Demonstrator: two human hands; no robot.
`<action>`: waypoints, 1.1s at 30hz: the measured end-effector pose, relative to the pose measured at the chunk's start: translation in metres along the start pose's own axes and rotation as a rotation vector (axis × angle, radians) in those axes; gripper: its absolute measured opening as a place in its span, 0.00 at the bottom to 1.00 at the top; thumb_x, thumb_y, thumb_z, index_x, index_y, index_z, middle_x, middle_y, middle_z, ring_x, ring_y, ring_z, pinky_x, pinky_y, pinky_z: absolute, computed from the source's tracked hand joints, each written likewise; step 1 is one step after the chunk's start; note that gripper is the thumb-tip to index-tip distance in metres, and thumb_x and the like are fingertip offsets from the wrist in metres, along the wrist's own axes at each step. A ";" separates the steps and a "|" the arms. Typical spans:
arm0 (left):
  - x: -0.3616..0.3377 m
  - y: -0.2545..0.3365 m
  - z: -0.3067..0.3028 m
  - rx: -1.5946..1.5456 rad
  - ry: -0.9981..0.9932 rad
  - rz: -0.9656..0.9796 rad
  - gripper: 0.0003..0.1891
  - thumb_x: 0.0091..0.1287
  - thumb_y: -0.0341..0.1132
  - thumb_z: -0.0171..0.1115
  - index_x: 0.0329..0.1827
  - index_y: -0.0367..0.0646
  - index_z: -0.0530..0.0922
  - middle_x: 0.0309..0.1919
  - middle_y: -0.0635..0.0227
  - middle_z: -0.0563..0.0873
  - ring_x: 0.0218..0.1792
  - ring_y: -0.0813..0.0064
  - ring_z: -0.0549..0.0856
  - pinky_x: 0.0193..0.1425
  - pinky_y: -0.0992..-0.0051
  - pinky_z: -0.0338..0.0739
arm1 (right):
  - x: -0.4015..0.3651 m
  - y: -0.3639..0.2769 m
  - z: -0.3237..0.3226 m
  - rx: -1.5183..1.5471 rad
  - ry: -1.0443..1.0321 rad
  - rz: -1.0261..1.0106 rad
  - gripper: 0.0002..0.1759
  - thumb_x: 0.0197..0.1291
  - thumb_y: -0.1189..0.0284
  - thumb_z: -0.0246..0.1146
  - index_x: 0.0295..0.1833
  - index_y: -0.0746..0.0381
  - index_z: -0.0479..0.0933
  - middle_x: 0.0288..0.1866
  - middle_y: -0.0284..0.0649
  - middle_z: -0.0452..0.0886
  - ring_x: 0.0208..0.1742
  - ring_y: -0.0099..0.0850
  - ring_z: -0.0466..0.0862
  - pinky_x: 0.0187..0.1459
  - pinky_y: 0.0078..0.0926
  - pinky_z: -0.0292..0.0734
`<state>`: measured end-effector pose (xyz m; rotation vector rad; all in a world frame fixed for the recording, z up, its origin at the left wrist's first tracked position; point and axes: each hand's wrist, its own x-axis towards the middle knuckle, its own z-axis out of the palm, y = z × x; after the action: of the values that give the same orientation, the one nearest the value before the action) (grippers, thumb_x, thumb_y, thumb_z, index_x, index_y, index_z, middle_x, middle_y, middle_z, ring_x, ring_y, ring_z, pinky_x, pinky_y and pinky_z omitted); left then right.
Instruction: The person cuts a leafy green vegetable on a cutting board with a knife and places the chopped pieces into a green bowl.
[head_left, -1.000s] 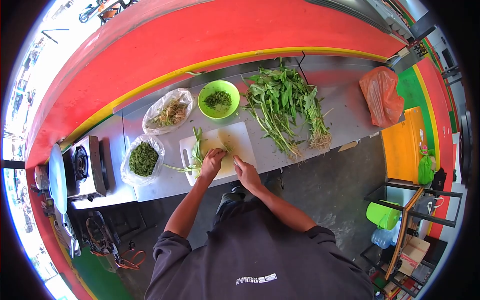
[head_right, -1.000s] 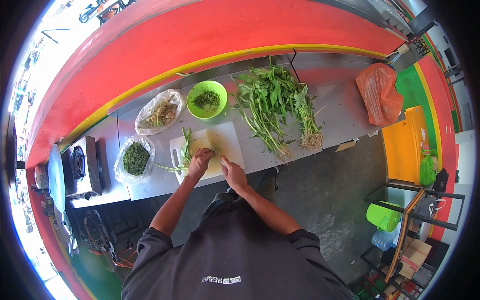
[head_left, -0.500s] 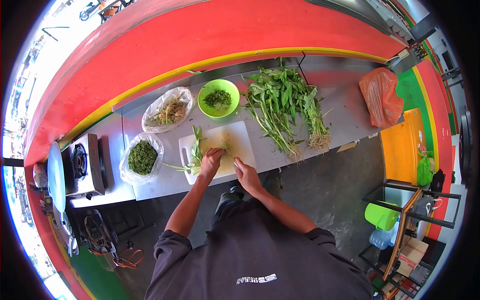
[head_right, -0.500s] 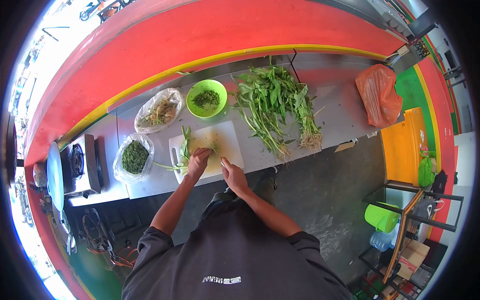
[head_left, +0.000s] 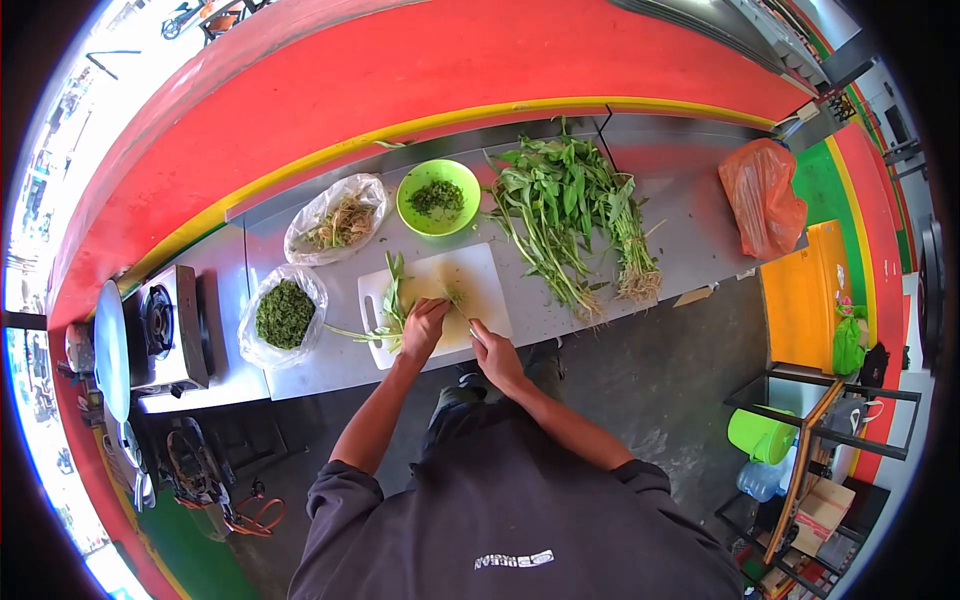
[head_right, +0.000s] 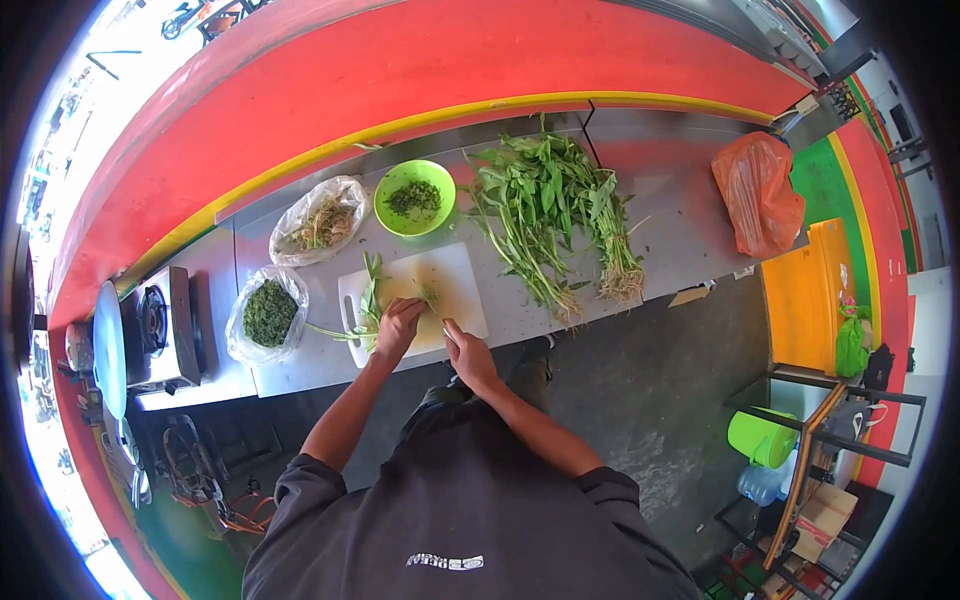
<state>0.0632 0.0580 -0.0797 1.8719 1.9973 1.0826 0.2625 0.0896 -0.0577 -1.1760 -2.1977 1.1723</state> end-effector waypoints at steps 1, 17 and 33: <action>0.000 -0.001 0.001 -0.003 0.001 -0.001 0.12 0.60 0.22 0.66 0.47 0.39 0.88 0.45 0.60 0.90 0.47 0.57 0.87 0.53 0.63 0.83 | -0.001 0.001 -0.001 -0.019 -0.015 0.011 0.21 0.71 0.71 0.61 0.67 0.59 0.74 0.36 0.59 0.85 0.40 0.58 0.85 0.38 0.51 0.78; 0.001 -0.004 0.002 -0.034 0.018 -0.005 0.11 0.60 0.22 0.67 0.46 0.38 0.87 0.43 0.60 0.90 0.45 0.57 0.87 0.52 0.63 0.83 | 0.010 0.001 0.004 -0.025 -0.037 0.043 0.20 0.71 0.71 0.61 0.67 0.59 0.73 0.36 0.59 0.84 0.40 0.59 0.85 0.38 0.51 0.79; 0.003 -0.001 -0.002 0.052 -0.012 -0.024 0.08 0.64 0.25 0.66 0.45 0.40 0.86 0.39 0.60 0.84 0.42 0.55 0.84 0.48 0.60 0.80 | 0.013 -0.004 0.003 -0.017 0.009 -0.007 0.21 0.71 0.70 0.62 0.67 0.58 0.73 0.33 0.58 0.84 0.37 0.59 0.85 0.36 0.52 0.77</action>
<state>0.0602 0.0601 -0.0779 1.8695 2.0550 1.0210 0.2507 0.0971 -0.0567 -1.1774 -2.2072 1.1456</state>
